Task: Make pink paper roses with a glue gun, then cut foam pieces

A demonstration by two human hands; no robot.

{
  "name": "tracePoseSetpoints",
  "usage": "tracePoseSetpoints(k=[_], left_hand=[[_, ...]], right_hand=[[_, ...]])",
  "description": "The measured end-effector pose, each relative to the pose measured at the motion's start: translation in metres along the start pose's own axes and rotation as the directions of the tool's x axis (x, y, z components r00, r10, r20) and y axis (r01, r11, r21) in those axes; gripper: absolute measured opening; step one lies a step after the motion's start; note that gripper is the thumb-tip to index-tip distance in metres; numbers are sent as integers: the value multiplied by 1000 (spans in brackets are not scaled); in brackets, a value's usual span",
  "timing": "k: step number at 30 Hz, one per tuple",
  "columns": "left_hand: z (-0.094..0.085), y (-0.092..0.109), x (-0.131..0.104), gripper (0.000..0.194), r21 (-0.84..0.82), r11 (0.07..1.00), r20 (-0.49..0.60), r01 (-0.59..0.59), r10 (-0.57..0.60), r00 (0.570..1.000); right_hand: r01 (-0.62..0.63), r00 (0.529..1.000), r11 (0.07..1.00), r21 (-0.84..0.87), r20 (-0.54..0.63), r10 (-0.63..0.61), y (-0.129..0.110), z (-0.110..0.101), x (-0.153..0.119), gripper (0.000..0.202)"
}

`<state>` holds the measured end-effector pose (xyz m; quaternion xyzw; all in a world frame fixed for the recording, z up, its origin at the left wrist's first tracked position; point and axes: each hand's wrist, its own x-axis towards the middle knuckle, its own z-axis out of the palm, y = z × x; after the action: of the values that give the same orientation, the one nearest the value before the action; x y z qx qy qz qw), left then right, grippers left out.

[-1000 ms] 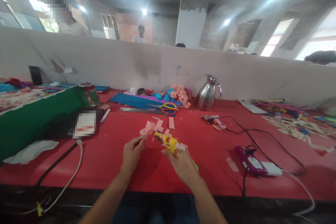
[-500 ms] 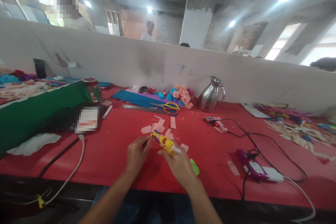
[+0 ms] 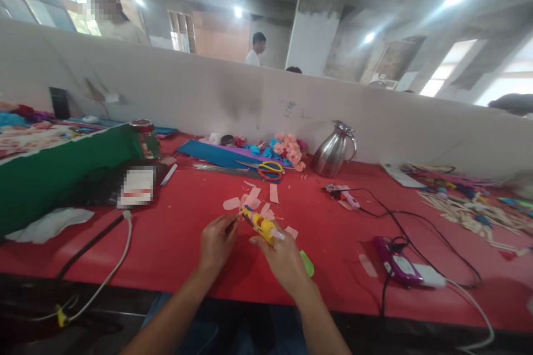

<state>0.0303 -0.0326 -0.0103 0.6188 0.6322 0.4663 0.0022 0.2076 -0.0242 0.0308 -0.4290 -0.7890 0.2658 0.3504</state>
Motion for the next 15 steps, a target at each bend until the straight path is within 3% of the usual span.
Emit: tracePoseSetpoints(k=[7,15], left_hand=[[-1,0,0,24,3,1000,-5,1,-1,1000],[-2,1,1,28,-105,994,0,34,-34,999]], right_hand=[[0,1000,1000,-3,7,1,-3,1,1,26],[-56,998,996,66,12,55,4,0,-3,31]])
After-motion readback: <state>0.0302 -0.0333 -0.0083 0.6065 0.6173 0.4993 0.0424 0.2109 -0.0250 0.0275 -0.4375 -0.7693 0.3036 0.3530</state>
